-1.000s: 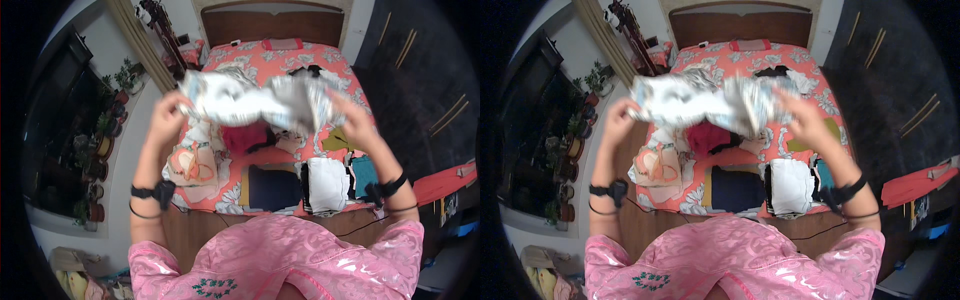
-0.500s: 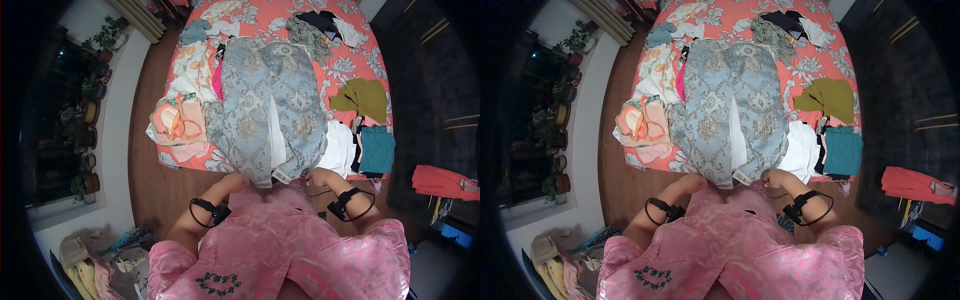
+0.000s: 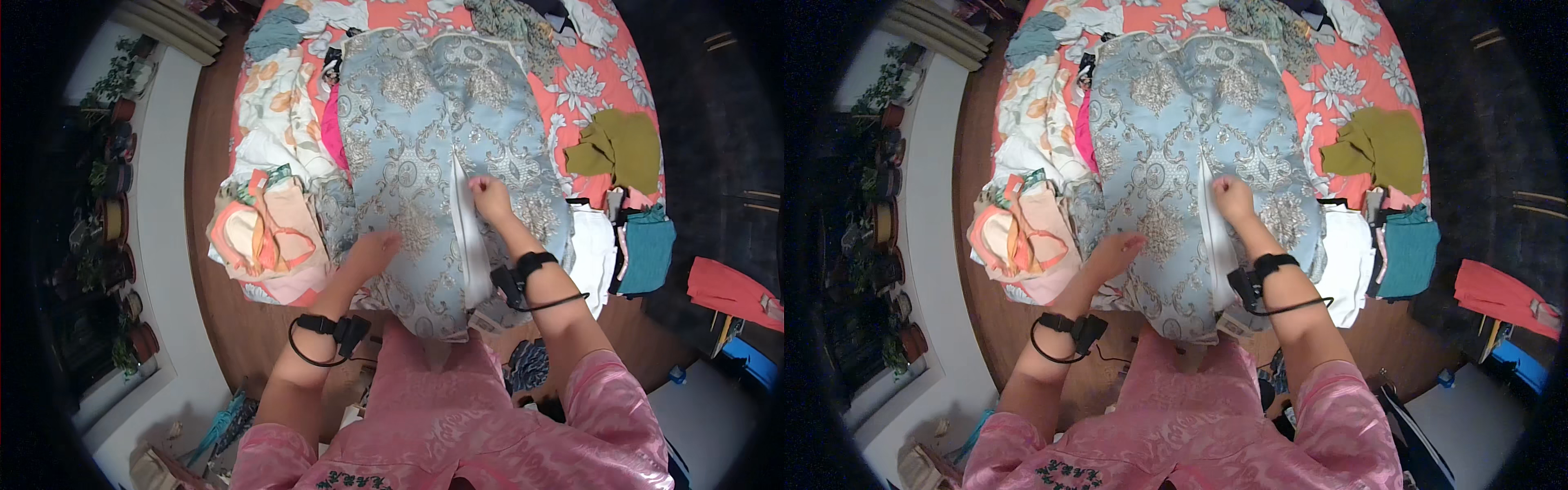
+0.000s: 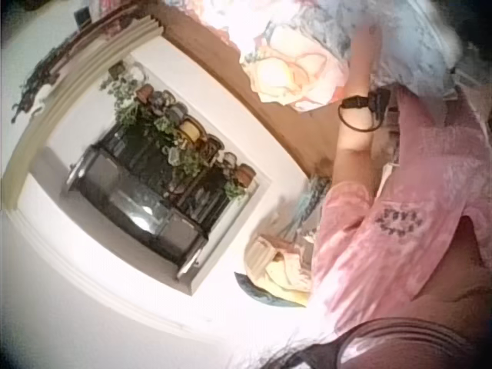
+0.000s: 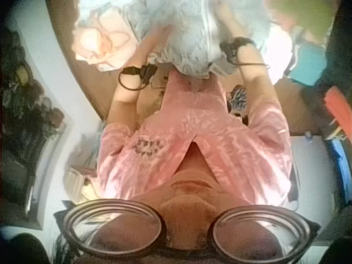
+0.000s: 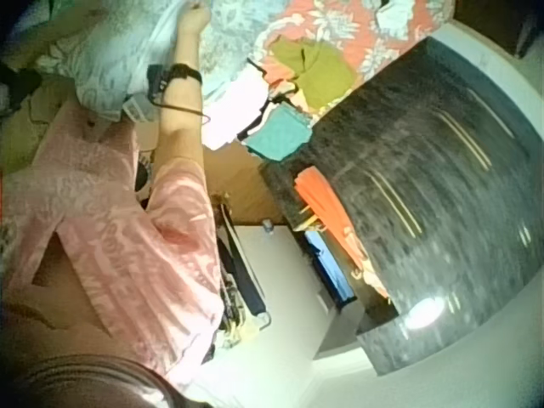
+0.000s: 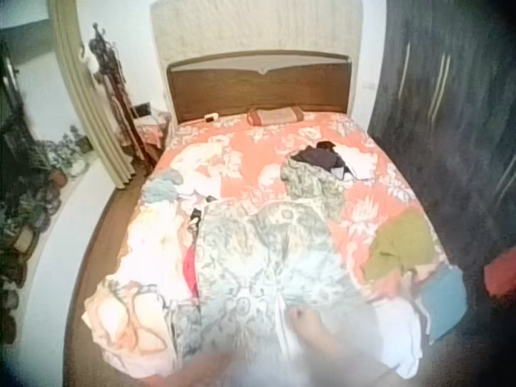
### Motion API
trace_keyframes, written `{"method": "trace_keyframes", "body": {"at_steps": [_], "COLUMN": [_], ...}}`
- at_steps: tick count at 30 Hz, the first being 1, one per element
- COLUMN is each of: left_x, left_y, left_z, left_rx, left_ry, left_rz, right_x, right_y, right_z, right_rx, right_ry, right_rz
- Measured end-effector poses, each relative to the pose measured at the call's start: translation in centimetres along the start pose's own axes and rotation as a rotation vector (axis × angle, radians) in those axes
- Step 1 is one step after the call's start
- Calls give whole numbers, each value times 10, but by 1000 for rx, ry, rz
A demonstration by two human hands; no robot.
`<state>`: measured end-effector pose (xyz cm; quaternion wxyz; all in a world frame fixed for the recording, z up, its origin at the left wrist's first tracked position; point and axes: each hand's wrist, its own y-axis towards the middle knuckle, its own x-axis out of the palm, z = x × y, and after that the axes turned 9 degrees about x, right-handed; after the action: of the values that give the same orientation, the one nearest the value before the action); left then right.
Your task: The person folds various garments including a green shirt, black pants, a white shirt, a patterned dress, and a pink top by hand on a bed.
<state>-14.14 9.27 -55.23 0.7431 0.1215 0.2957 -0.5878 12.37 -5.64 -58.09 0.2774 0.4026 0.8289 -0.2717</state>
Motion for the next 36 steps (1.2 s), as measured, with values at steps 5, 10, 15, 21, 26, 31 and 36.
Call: {"method": "trace_keyframes", "body": {"at_steps": [5, 10, 15, 21, 26, 31, 36], "left_x": [-25, -23, -12, -6, 1, 6, -8], "left_y": [78, 125, 148, 176, 199, 234, 283], "left_z": [-2, -22, -38, -37, -31, -30, 14], "left_rx": [32, 34, 22, 68, 10, -220, -424], "left_ry": [-38, -86, -141, -179, -163, -205, -441], "left_rz": [29, 41, 53, 90, 92, 67, -234], "right_x": [49, 71, 81, 90, 87, 40, -3], "right_y": [65, 98, 104, 107, 123, 98, 79], "right_z": [-16, -29, -25, -13, 7, -28, -56], "right_rx": [143, 344, 439, 191, 69, -118, -369], "right_ry": [54, -155, -266, -223, -340, -75, -27], "right_rz": [262, 290, 161, 360, 182, 70, 64]}}
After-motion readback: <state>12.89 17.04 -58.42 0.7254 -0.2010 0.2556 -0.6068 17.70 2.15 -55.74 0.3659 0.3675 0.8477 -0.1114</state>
